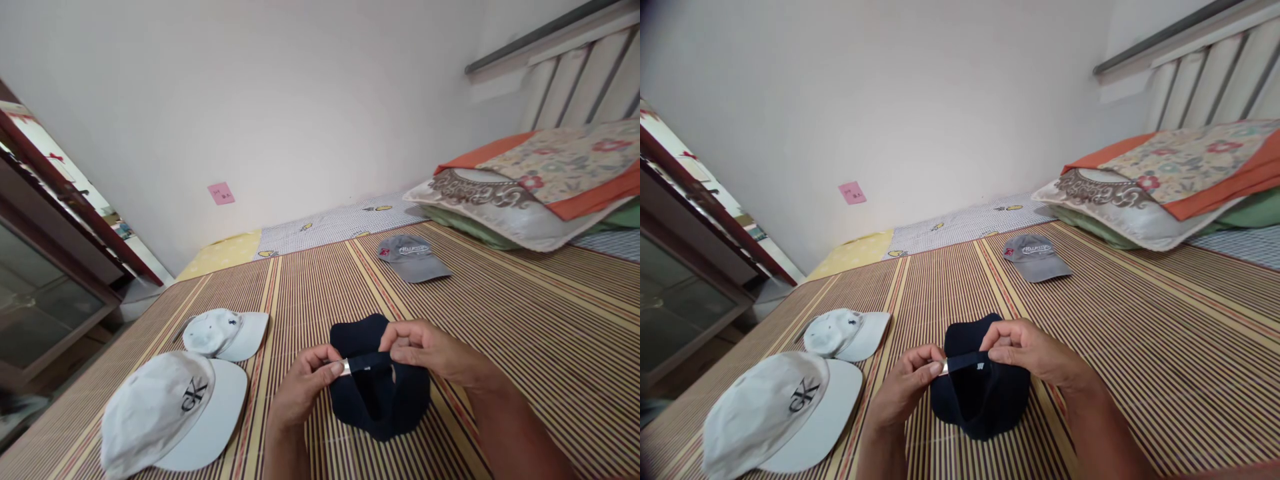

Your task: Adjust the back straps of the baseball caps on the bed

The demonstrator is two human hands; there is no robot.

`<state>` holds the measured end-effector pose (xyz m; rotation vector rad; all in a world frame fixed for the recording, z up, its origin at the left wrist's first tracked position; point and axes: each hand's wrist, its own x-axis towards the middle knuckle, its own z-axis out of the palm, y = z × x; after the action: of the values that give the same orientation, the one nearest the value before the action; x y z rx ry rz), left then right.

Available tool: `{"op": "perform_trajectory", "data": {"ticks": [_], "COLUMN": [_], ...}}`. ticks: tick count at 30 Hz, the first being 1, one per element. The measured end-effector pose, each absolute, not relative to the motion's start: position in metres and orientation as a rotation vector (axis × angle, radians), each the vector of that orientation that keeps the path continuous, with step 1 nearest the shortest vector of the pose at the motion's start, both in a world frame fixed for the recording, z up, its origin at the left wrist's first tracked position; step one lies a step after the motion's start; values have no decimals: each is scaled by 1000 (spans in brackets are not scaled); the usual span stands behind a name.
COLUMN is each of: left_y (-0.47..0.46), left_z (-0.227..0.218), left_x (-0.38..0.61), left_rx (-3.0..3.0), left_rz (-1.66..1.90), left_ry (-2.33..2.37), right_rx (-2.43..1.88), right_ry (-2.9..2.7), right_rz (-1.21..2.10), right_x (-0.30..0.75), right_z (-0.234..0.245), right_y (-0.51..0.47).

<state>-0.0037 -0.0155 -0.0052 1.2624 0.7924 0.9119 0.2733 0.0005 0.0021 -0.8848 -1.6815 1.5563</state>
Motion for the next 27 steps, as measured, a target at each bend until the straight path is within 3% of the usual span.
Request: {"op": "perform_trajectory", "data": {"ticks": [10, 27], "left_y": [-15, -17], "left_z": [-3, 0], "left_x": [-7, -12], "left_rx": [1212, 1427], "left_rz": [1023, 916], "left_ry": [802, 893], "right_rx": [-898, -1040], "right_ry": [-1734, -1923], "right_rz": [1477, 1340], "right_x": [274, 254], "right_z": [5, 25], "right_y": [2, -9]}}
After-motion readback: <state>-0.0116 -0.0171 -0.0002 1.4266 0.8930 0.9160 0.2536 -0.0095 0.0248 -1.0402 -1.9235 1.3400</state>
